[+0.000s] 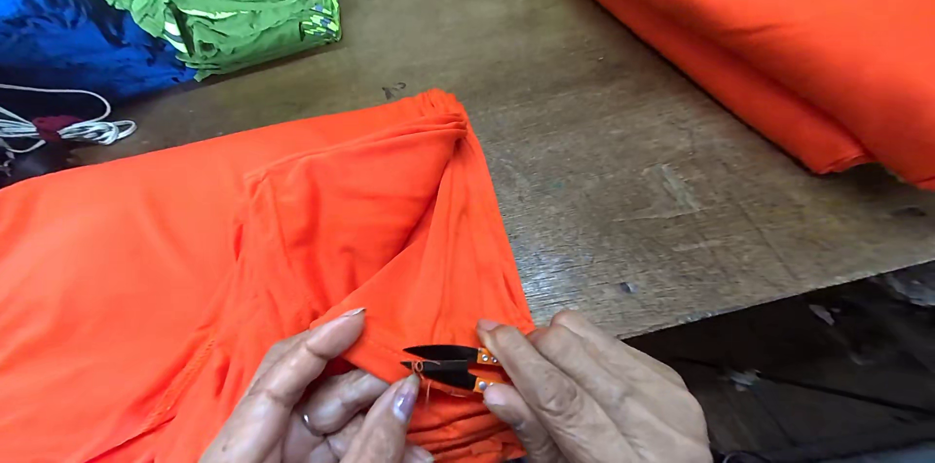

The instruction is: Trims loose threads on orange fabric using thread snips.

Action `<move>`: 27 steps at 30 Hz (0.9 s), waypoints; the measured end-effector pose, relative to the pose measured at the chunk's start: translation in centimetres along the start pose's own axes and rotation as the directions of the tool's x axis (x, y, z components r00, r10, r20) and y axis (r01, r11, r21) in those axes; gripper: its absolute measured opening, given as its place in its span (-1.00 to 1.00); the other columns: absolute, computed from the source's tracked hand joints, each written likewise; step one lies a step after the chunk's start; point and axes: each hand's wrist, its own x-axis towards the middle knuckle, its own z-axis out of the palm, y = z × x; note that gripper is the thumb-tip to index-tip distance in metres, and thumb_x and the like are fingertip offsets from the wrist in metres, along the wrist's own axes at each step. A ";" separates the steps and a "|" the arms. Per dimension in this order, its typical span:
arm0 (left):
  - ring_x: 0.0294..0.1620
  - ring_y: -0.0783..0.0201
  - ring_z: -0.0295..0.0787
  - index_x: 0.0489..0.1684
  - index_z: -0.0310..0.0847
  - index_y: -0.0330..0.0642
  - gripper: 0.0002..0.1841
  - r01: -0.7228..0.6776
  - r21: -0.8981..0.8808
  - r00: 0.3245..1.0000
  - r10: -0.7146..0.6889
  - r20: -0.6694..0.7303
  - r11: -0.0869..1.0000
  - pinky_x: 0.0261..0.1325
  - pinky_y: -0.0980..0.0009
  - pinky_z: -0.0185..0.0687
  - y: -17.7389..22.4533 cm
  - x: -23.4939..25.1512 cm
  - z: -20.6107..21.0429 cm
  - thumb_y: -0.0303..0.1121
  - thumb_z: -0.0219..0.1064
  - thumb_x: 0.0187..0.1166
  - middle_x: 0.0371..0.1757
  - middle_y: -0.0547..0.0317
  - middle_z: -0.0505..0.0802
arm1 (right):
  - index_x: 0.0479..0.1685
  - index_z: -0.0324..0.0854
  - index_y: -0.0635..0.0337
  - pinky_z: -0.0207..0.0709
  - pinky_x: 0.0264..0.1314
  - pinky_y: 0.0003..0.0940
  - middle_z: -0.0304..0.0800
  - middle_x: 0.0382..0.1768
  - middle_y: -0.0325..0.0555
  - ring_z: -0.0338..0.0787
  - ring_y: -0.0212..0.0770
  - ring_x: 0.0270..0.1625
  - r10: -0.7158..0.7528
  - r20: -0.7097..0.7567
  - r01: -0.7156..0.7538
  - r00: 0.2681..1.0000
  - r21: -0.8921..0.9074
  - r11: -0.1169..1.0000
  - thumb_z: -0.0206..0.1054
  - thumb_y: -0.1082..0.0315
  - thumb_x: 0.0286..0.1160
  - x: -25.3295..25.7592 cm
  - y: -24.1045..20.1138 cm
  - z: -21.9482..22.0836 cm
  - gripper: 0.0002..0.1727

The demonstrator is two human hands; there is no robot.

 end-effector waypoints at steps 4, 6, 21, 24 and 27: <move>-0.32 0.30 0.96 0.21 0.65 -0.39 -0.62 -0.027 0.004 0.999 0.027 0.027 1.000 -0.36 0.45 0.93 0.0 0.0 -0.1 -0.67 0.49 0.40 0.01 0.08 0.95 | 0.03 0.82 0.19 0.52 -0.28 -0.43 0.87 -0.34 -0.10 0.71 -0.24 -0.37 -0.021 -0.005 0.021 1.000 -0.011 1.000 0.14 0.07 0.82 -0.1 0.1 0.0 -0.58; -0.32 0.29 0.96 0.21 0.65 -0.40 -0.60 -0.015 0.015 1.000 0.014 0.022 1.000 -0.35 0.43 0.94 0.1 -0.1 -0.1 -0.69 0.49 0.38 0.03 0.08 0.95 | 0.02 0.83 0.19 0.54 -0.28 -0.43 0.88 -0.35 -0.11 0.72 -0.23 -0.37 -0.027 -0.007 0.026 1.000 -0.031 0.999 0.13 0.10 0.82 -0.1 0.0 0.0 -0.59; -0.47 0.38 0.85 0.33 0.56 -0.45 -0.45 0.048 0.063 0.999 -0.049 0.016 0.997 -0.57 0.53 0.82 0.2 -0.3 0.1 -0.75 0.52 0.27 0.13 0.13 0.87 | -0.02 0.76 0.23 0.55 -0.25 -0.37 0.78 -0.38 -0.01 0.68 -0.16 -0.38 0.064 0.047 -0.068 0.997 0.108 0.992 0.06 0.14 0.86 -1.7 0.7 -1.4 -0.59; -0.48 0.40 0.84 0.35 0.55 -0.45 -0.45 0.051 0.059 0.999 -0.052 0.011 0.997 -0.57 0.53 0.81 0.3 -0.2 0.1 -0.74 0.52 0.28 0.15 0.12 0.85 | -0.04 0.71 0.18 0.40 -0.36 -0.40 0.58 -0.50 -0.12 0.55 -0.20 -0.43 -0.023 0.102 0.016 0.994 0.069 0.997 0.04 0.10 0.85 -1.4 0.8 -2.4 -0.60; -0.49 0.39 0.83 0.35 0.55 -0.45 -0.44 0.047 0.043 0.999 -0.047 0.000 0.998 -0.57 0.52 0.81 0.2 -0.2 -0.1 -0.75 0.51 0.27 0.16 0.11 0.85 | 0.02 0.70 0.20 0.39 -0.35 -0.41 0.57 -0.47 -0.12 0.54 -0.20 -0.41 -0.061 0.128 0.050 0.990 0.089 0.995 0.05 0.11 0.85 -1.6 1.4 -3.0 -0.61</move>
